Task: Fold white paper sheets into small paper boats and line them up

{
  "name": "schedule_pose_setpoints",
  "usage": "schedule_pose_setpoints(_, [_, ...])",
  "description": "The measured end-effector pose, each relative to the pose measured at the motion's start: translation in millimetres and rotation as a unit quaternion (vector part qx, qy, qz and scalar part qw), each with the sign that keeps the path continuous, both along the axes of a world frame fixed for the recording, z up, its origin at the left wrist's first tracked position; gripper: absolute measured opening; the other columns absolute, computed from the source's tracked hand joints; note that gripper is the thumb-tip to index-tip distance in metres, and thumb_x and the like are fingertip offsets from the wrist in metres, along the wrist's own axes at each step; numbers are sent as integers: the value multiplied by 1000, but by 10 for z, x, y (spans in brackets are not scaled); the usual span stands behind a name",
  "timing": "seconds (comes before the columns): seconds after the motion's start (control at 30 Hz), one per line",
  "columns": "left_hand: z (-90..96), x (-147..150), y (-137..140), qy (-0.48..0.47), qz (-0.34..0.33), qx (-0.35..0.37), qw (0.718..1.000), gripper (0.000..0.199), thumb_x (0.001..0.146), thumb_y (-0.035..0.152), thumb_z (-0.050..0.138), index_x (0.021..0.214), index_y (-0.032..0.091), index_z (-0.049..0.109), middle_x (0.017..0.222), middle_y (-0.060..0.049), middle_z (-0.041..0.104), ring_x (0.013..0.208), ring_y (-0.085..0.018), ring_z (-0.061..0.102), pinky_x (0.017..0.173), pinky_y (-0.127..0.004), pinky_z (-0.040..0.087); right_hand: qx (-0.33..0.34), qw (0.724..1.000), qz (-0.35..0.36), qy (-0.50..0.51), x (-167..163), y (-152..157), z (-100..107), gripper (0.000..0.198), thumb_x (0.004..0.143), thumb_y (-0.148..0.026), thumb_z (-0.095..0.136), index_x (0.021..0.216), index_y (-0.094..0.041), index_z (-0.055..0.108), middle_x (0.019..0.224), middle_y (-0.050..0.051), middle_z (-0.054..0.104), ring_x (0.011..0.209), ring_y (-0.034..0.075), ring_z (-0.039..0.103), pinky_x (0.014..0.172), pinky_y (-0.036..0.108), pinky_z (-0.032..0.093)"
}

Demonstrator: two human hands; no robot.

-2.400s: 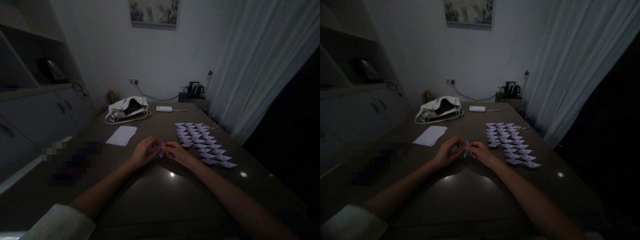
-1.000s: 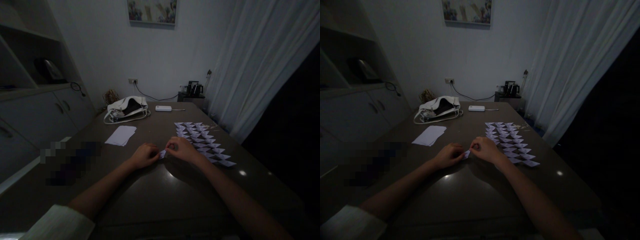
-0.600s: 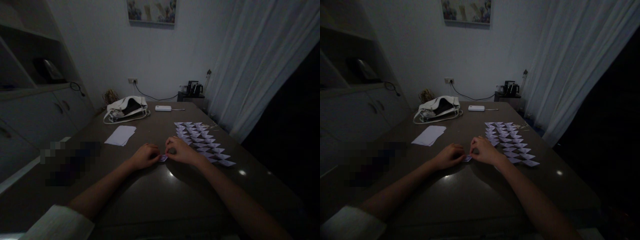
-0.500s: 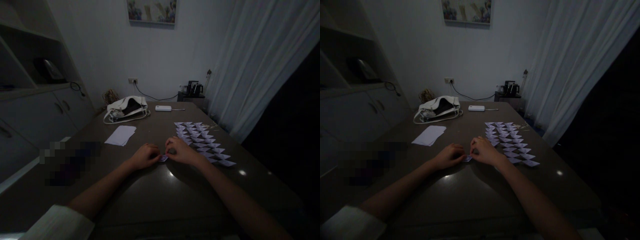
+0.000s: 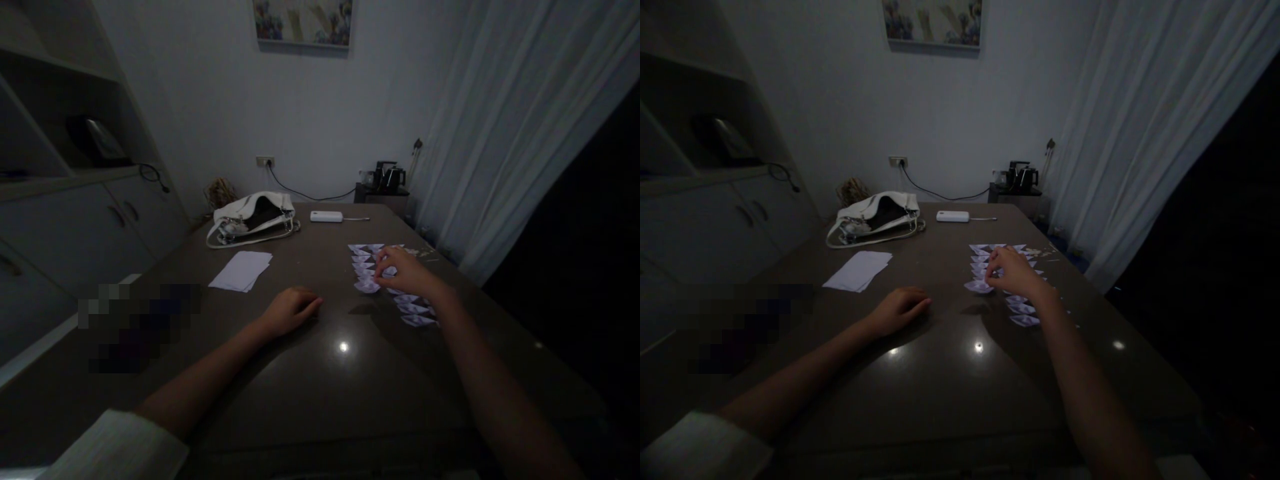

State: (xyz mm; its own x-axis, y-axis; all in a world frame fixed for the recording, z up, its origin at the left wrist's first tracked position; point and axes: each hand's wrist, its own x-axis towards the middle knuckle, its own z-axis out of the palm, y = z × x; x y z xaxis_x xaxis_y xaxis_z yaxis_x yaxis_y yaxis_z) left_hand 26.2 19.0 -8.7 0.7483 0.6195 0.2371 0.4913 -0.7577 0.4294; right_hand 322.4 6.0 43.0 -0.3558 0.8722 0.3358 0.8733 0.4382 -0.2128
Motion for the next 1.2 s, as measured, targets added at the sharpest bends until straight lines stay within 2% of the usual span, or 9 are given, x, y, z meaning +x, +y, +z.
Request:
schedule_pose_setpoints(0.17, [1,-5,2,8,-2,12,1000,42,94,39,33,72,15,59,73,-4,58,69,-13,54,64,-22,38,-133,990,-25,-30,122,21,-32,8,69,-21,69,75,-18,73,83,6,64,83,20,57,76,28,42])
schedule_pose_setpoints(0.37, [-7,-10,9,15,-3,19,1000,40,94,37,34,72,15,59,73,-3,58,70,-13,54,65,-22,38,-175,981,-65,-58,79,10,-19,9,68,-18,68,74,-18,74,81,5,69,78,19,61,71,26,43])
schedule_pose_setpoints(0.5, [2,-9,2,20,-1,19,1000,39,94,37,34,73,15,59,73,-4,58,69,-13,54,64,-22,38,-184,976,-93,-68,61,7,-19,10,68,-18,67,75,-18,74,81,6,70,78,19,62,68,25,43])
schedule_pose_setpoints(0.77, [-12,-8,7,10,-6,19,1000,39,94,37,34,72,15,59,73,-3,58,69,-13,54,64,-23,38,-204,972,-93,-66,140,65,-87,10,68,-24,68,75,-19,74,78,4,71,73,18,63,63,24,41])
schedule_pose_setpoints(0.9, [-24,-8,17,15,-8,19,1000,40,94,37,34,73,15,60,73,-4,58,70,-13,54,65,-23,38,-166,979,-111,-42,177,72,-75,20,72,-33,65,80,-17,73,73,5,68,66,17,60,56,23,38])
schedule_pose_setpoints(1.03, [-15,-9,13,10,-10,19,1000,40,94,37,34,74,15,60,74,-4,58,70,-13,54,66,-23,38,-129,982,-128,-44,190,95,-106,17,70,-24,64,83,-17,73,76,4,67,68,16,59,58,22,37])
schedule_pose_setpoints(1.2, [-15,-12,13,12,-9,17,1000,39,94,37,35,74,15,60,74,-4,58,70,-13,54,65,-22,38,-142,978,-141,-55,185,129,-165,16,70,-21,63,82,-17,73,78,4,70,71,16,61,59,22,38])
